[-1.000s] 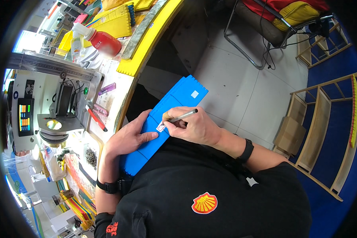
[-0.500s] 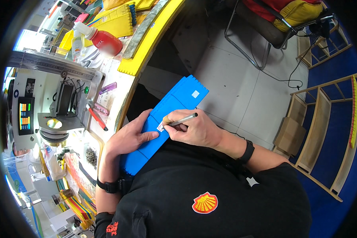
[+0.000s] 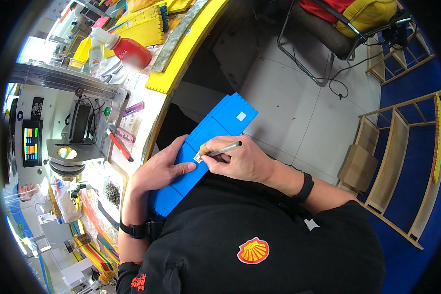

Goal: Writing identifiers on labels attached to various colored plastic industrial components and then using a machine to process them.

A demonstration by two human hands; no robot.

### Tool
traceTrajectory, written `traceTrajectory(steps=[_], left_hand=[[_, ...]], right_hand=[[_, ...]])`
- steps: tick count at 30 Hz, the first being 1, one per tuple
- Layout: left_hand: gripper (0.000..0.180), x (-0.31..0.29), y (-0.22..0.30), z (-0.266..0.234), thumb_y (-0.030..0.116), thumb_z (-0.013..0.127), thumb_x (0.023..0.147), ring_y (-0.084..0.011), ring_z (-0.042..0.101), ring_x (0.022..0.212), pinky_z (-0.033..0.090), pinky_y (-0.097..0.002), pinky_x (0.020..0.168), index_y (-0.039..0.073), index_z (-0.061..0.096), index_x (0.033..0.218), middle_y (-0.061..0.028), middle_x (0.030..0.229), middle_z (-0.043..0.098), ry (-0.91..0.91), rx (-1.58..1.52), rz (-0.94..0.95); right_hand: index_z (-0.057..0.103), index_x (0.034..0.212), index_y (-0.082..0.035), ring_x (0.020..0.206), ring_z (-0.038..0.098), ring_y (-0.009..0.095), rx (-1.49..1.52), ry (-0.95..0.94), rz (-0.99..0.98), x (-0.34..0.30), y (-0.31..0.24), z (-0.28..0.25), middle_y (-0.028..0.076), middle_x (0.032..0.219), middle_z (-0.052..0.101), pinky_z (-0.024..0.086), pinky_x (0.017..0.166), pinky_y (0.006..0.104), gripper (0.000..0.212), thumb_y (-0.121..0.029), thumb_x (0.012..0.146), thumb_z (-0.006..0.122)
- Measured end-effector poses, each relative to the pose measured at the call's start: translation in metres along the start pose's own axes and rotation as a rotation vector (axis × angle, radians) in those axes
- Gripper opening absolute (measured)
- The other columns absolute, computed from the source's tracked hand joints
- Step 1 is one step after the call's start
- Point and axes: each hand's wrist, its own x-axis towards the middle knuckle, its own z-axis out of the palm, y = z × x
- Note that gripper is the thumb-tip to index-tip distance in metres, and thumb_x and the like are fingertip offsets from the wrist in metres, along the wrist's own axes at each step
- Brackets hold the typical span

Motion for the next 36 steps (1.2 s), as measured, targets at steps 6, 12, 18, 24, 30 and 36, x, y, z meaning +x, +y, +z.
traceTrajectory(steps=[6, 12, 18, 24, 30, 36], left_hand=[[0.082, -0.0001, 0.0018, 0.0, 0.037, 0.076, 0.105, -0.0366, 0.067, 0.132, 0.052, -0.0436, 0.111, -0.004, 0.036, 0.163, -0.0302, 0.143, 0.065, -0.017, -0.035, 0.0], [0.082, 0.0004, 0.0, 0.001, 0.037, 0.076, 0.105, -0.0361, 0.067, 0.132, 0.052, -0.0439, 0.111, -0.004, 0.036, 0.163, -0.0302, 0.142, 0.065, -0.001, 0.001, -0.007], [0.083, 0.0012, -0.0022, 0.0006, 0.037, 0.077, 0.104, -0.036, 0.067, 0.132, 0.052, -0.044, 0.111, -0.003, 0.036, 0.163, -0.0301, 0.142, 0.066, -0.001, -0.014, -0.001], [0.082, 0.0011, -0.0016, 0.0011, 0.036, 0.077, 0.104, -0.035, 0.068, 0.131, 0.052, -0.0438, 0.111, -0.003, 0.036, 0.163, -0.0288, 0.141, 0.067, 0.003, 0.001, 0.004], [0.082, 0.0003, 0.0038, -0.0006, 0.036, 0.076, 0.104, -0.0356, 0.068, 0.131, 0.052, -0.0437, 0.111, -0.003, 0.035, 0.164, -0.0295, 0.141, 0.067, -0.016, -0.034, -0.013], [0.083, 0.0003, 0.0021, -0.0006, 0.037, 0.076, 0.105, -0.0357, 0.068, 0.13, 0.052, -0.0435, 0.11, -0.004, 0.035, 0.164, -0.0294, 0.141, 0.067, -0.013, -0.029, 0.001]], right_hand=[[0.077, 0.1, -0.005, 0.058, 0.062, 0.011, 0.0, -0.014, 0.023, -0.0014, 0.002, -0.0003, 0.005, 0.09, 0.079, 0.049, 0.055, 0.0275, 0.01, -0.003, 0.091, 0.08], [0.077, 0.101, -0.005, 0.059, 0.063, 0.012, -0.006, -0.022, 0.041, -0.0012, 0.0018, -0.0008, 0.006, 0.092, 0.079, 0.05, 0.056, 0.0279, 0.011, -0.004, 0.091, 0.081], [0.077, 0.101, -0.005, 0.059, 0.063, 0.013, 0.003, -0.021, 0.036, 0.0001, 0.0004, 0.0, 0.006, 0.092, 0.079, 0.051, 0.056, 0.0281, 0.011, -0.003, 0.091, 0.08], [0.077, 0.1, -0.004, 0.058, 0.061, 0.011, 0.005, -0.007, 0.028, -0.0001, 0.0027, -0.0001, 0.005, 0.089, 0.078, 0.049, 0.056, 0.028, 0.01, -0.003, 0.091, 0.08], [0.078, 0.102, -0.004, 0.059, 0.061, 0.011, 0.012, 0.002, 0.059, -0.0028, 0.0043, -0.0009, 0.005, 0.087, 0.077, 0.049, 0.056, 0.0279, 0.011, -0.004, 0.091, 0.08], [0.078, 0.103, -0.005, 0.059, 0.061, 0.011, -0.002, 0.01, 0.057, -0.0011, 0.0022, -0.0016, 0.005, 0.087, 0.077, 0.049, 0.056, 0.0284, 0.011, -0.005, 0.092, 0.081]])
